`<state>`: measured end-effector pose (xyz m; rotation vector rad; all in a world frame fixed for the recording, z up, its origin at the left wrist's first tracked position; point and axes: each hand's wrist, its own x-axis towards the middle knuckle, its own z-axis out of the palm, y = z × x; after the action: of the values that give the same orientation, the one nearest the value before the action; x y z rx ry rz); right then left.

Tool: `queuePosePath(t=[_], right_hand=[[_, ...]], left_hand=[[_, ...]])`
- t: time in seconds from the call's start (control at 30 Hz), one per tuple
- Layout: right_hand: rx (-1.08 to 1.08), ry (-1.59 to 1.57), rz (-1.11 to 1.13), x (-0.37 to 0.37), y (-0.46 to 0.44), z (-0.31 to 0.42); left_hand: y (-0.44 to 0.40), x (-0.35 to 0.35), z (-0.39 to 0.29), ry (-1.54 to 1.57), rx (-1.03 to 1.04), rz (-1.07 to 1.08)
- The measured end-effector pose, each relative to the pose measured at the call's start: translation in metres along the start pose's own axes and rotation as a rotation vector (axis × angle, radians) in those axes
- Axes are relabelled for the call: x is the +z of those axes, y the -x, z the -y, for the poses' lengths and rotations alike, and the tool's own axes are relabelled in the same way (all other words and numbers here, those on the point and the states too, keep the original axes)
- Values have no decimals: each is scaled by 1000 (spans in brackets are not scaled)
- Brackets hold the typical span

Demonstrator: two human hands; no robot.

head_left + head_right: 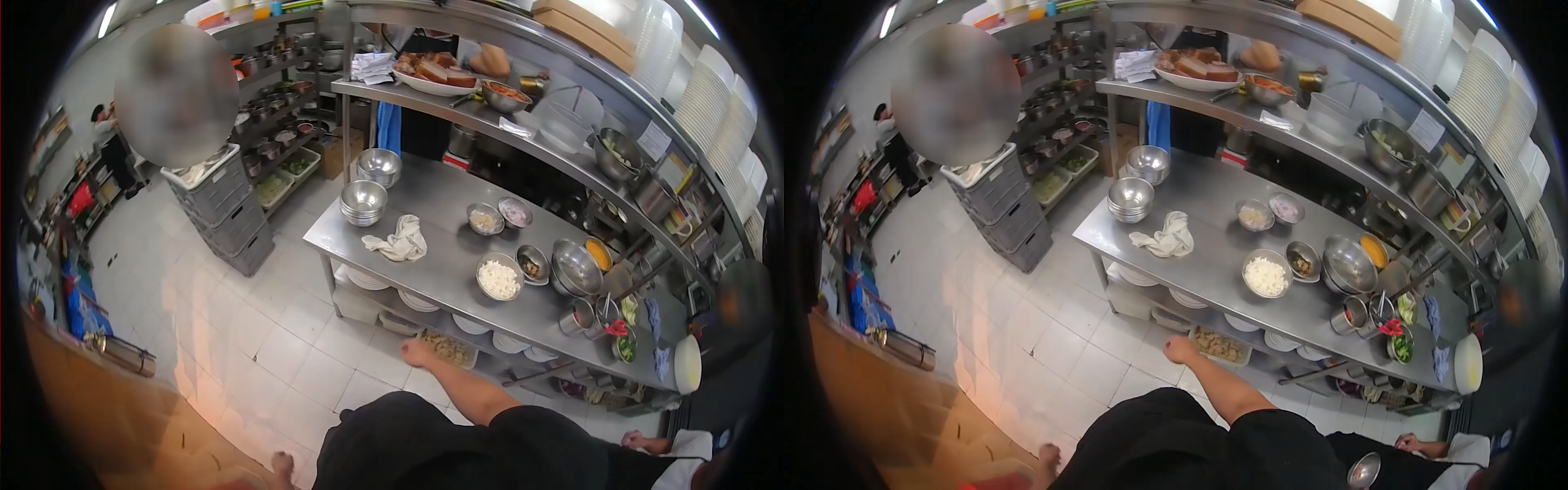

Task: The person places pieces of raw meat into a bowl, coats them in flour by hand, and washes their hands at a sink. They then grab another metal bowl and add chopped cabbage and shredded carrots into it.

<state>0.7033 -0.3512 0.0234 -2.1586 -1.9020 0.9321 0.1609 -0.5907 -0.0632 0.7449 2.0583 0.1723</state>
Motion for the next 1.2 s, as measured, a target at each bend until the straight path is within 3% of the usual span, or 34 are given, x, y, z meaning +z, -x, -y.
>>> queuePosePath(t=[0.03, 0.07, 0.1, 0.17, 0.2, 0.27, 0.33, 0.37, 0.4, 0.43, 0.67, 0.83, 1.0, 1.07, 1.17, 1.2], right_hand=[[-18, -72, -51, -10, -13, 12], [-20, -149, -129, -29, -24, 23], [15, -228, -178, -54, -28, 40], [43, -322, -363, -83, -56, 59], [33, -327, -483, -88, -77, 61], [125, -553, -452, -123, -110, 73], [106, -621, -636, -154, -147, 80], [115, -629, -652, -173, -165, 83], [118, -615, -742, -191, -183, 87], [117, -603, -826, -209, -204, 91], [331, -564, -926, -302, -374, 101], [504, -636, -760, -337, -448, 124], [385, -228, -868, -334, -535, 94], [364, -95, -801, -339, -552, 71], [470, 59, -792, -369, -520, 122], [505, 179, -854, -377, -503, 158]], left_hand=[[-17, -25, -27, 191, 58, -110], [-45, -50, -53, 203, 141, -156], [-63, -75, -87, 292, 135, -70], [-88, -101, -151, 291, 184, -214], [-110, -111, -178, 246, 224, -192], [-145, -127, -210, 280, 288, -60], [-163, -129, -239, 184, 287, 15], [-182, -122, -250, 253, 413, -1], [-199, -138, -266, -407, 583, 213], [-201, -137, -267, -595, 608, 277], [-206, -128, -282, -444, 293, 258], [-214, -135, -268, -389, 178, 254], [-234, -138, -271, -393, 210, 261], [-253, -144, -298, -414, 313, 241], [-307, -169, -328, -352, 401, 76], [-319, -184, -358, -342, 291, 154]])
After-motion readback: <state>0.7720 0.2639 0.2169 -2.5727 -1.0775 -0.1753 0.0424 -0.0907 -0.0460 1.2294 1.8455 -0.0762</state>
